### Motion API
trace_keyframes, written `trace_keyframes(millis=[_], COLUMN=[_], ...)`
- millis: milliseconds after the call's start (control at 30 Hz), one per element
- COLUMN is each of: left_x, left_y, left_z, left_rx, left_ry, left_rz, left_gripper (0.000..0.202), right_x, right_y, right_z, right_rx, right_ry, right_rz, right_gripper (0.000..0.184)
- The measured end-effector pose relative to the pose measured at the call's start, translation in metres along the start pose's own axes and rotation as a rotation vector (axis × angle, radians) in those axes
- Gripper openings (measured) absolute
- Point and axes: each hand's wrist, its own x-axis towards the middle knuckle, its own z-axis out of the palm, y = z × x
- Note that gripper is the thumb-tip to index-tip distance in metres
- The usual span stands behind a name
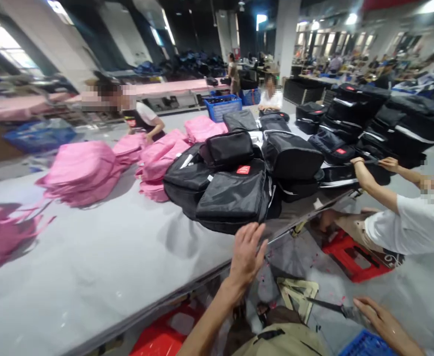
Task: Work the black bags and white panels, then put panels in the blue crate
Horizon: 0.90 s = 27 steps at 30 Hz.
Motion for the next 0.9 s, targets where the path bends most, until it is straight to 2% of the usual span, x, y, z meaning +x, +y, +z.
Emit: trace_keyframes(millis=[67, 133, 167, 233, 300, 367, 467, 633, 700, 767, 800, 833, 867, 900], left_x=[0.035, 0.049, 0.049, 0.041, 0.027, 0.014, -0.001, -0.038, -0.064, -0.094, -0.110, -0.126, -0.141, -0.156], left_y=[-0.018, -0.042, -0.055, -0.076, -0.089, -0.094, -0.098, -0.123, -0.137, -0.149, -0.153, -0.156, -0.159, -0.160], left_z=[0.009, 0.026, 0.035, 0.053, 0.063, 0.063, 0.047, 0.000, -0.019, -0.037, -0.045, -0.052, -0.060, -0.067], left_rx=[0.125, 0.270, 0.317, 0.345, 0.325, 0.288, 0.232, 0.157, 0.160, 0.171, 0.175, 0.176, 0.173, 0.163], left_ry=[0.014, -0.018, -0.015, 0.014, 0.040, 0.047, 0.011, -0.033, -0.063, -0.110, -0.131, -0.155, -0.175, -0.193], left_rz=[0.018, -0.038, -0.080, -0.120, -0.096, -0.070, -0.057, 0.039, 0.089, 0.140, 0.165, 0.178, 0.179, 0.170], left_gripper=[0.065, 0.089, 0.097, 0.091, 0.076, 0.069, 0.069, 0.062, 0.060, 0.060, 0.059, 0.059, 0.059, 0.060], right_x=[-0.012, -0.018, -0.020, -0.022, -0.025, -0.028, -0.031, -0.030, -0.025, -0.015, -0.007, 0.003, 0.015, 0.027], right_y=[-0.014, -0.025, -0.030, -0.038, -0.047, -0.056, -0.064, -0.069, -0.081, -0.107, -0.125, -0.147, -0.171, -0.197], right_z=[0.017, 0.031, 0.037, 0.045, 0.050, 0.053, 0.057, 0.072, 0.086, 0.106, 0.118, 0.131, 0.145, 0.158], right_rx=[0.016, -0.007, -0.029, -0.085, -0.166, -0.219, -0.231, -0.221, -0.345, -0.414, -0.348, -0.174, 0.108, 0.401], right_ry=[0.088, 0.252, 0.333, 0.412, 0.390, 0.345, 0.340, 0.404, 0.553, 0.725, 0.743, 0.675, 0.561, 0.392], right_rz=[0.083, 0.084, 0.085, 0.146, 0.247, 0.301, 0.285, 0.267, 0.129, -0.129, -0.248, -0.306, -0.273, -0.176], right_gripper=[0.121, 0.130, 0.130, 0.125, 0.116, 0.112, 0.108, 0.102, 0.099, 0.092, 0.087, 0.085, 0.092, 0.092])
